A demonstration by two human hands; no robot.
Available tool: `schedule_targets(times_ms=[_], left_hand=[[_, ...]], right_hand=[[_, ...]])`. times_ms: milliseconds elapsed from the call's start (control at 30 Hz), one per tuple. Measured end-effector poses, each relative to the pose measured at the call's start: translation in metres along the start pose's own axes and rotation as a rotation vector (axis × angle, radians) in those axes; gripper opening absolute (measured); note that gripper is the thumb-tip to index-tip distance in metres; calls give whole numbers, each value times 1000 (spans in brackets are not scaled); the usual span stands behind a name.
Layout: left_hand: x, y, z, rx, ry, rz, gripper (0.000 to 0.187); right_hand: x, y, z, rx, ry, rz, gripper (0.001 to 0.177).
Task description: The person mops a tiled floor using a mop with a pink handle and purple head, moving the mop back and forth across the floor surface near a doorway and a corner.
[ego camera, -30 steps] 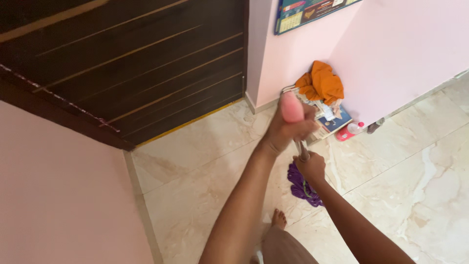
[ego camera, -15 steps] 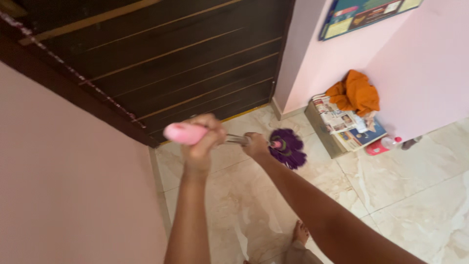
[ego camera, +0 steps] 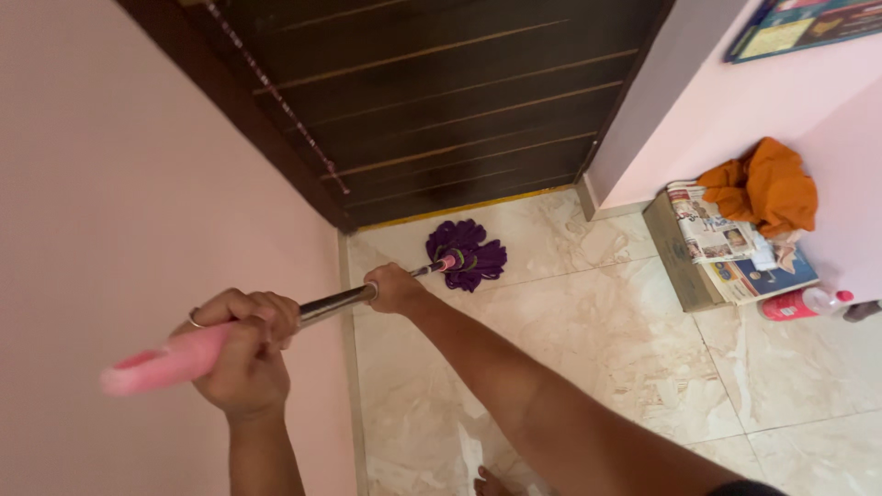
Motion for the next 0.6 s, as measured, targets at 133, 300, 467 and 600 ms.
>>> schedule_targets(times_ms=[133, 300, 467, 600], left_hand=[[-8, -15, 4, -71, 80, -28, 13], [-17, 16, -26, -144, 99, -33, 9], [-36, 81, -101, -125, 174, 105, 2], [-49, 136, -194, -142, 372, 127, 10]], right_hand=[[-21, 16, 7, 35, 128, 97, 17], [-47, -55, 29, -45, 95, 192, 29], [-90, -169, 98, -175, -9, 286, 18], [-109, -259, 178, -259, -116, 196, 7]])
Point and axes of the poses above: each hand's wrist, its own x-axis towards the middle knuckle, its own z-axis out of the back of the hand, y = z × x, the point moved 5 cm from there along x, towards the middle knuckle, and after that the axes turned 1 degree about -x, right-handed, at the moved point
